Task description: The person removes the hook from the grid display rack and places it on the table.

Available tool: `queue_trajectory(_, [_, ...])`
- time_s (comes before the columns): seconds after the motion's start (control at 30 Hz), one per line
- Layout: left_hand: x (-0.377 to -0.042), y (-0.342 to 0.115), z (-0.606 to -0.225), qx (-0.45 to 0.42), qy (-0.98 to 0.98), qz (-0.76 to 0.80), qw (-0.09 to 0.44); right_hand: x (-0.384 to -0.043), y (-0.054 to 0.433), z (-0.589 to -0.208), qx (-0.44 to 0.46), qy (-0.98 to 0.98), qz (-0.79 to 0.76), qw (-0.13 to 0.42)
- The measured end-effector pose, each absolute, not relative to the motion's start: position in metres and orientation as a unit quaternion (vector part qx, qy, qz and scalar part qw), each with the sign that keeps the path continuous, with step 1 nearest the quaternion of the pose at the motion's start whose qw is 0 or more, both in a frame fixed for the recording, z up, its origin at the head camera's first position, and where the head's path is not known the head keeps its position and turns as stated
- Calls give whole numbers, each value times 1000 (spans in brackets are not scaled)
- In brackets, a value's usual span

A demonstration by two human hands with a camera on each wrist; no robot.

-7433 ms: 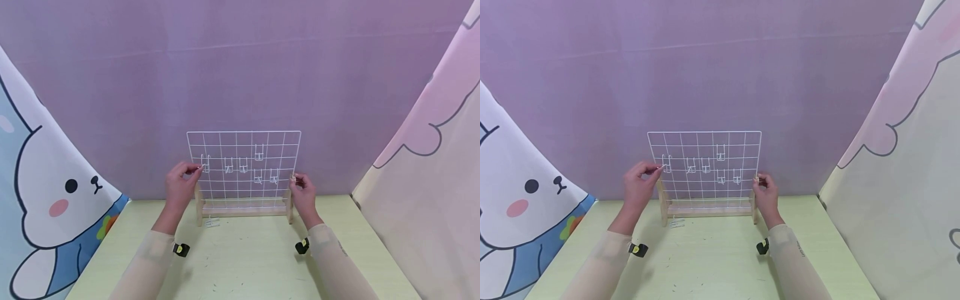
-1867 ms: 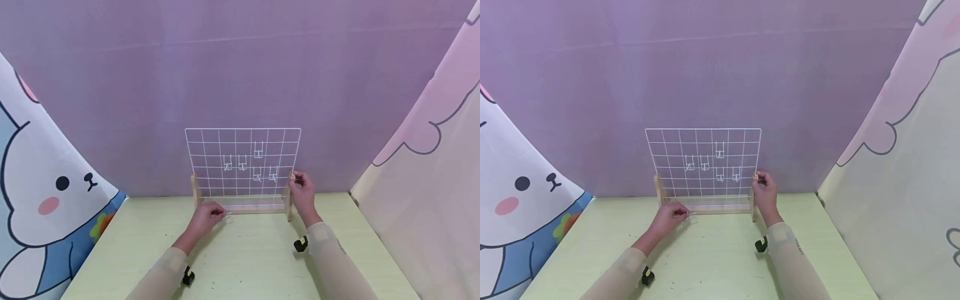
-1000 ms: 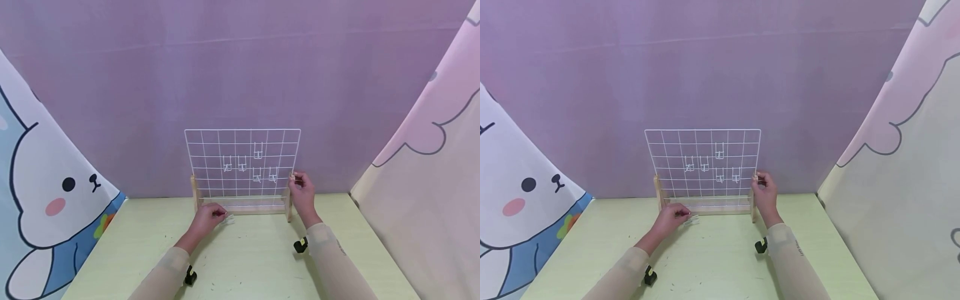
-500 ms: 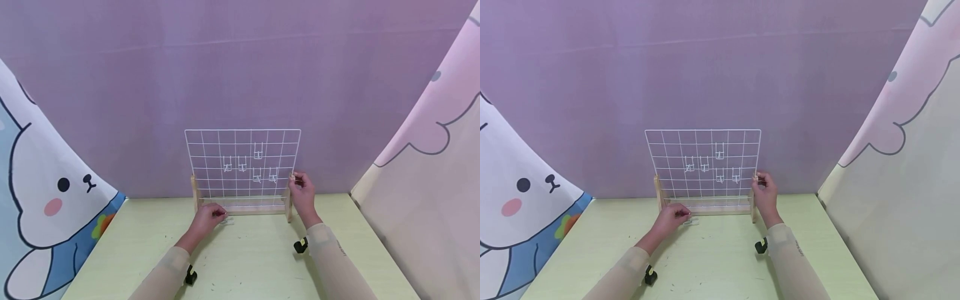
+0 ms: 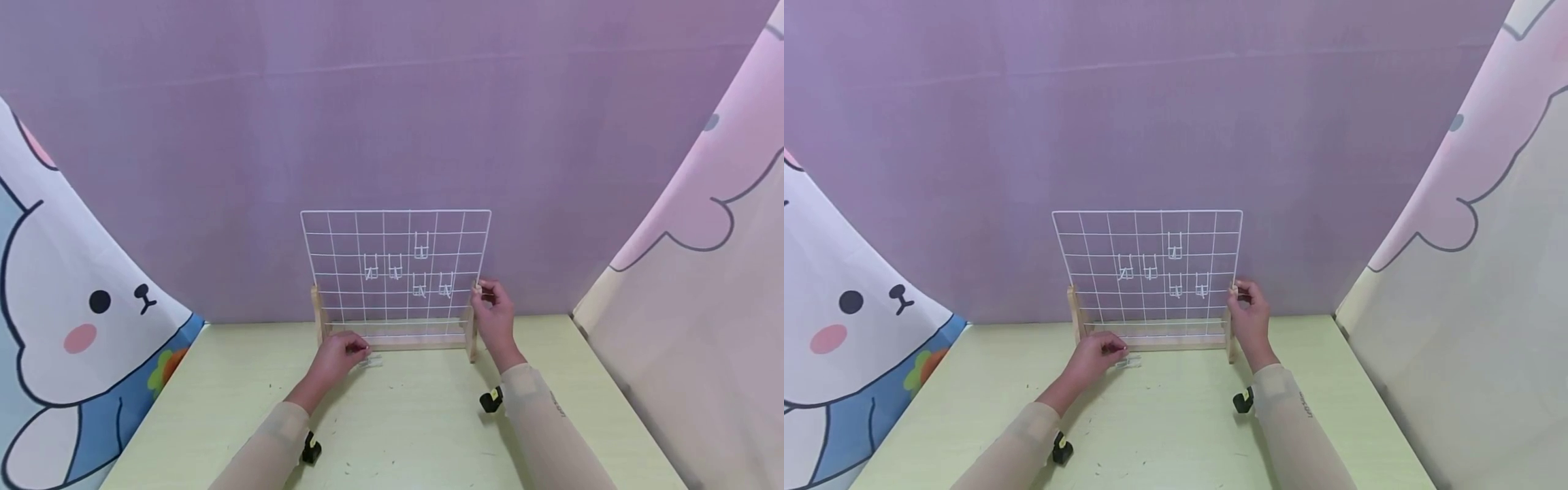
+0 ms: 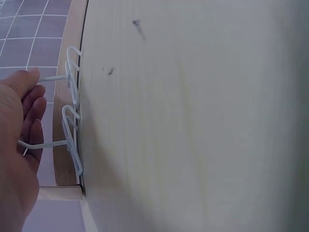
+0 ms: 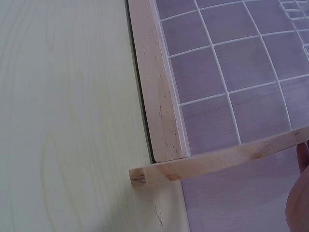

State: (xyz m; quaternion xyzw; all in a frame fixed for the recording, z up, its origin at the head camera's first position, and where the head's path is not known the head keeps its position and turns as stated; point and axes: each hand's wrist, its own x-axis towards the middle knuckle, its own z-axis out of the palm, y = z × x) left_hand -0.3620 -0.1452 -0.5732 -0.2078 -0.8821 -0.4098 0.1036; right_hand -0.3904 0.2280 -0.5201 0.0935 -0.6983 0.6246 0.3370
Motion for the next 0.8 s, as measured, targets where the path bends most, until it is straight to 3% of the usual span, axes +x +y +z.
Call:
queue_trajectory(0.57, [-358,-152,-563,-212,-874,-431,72,-387,224,-514,75,-697,634,328])
queue_trajectory(0.8, [-354,-152,-547,-205,-869,-436,112,-369,217,-497,79,-694,636,328])
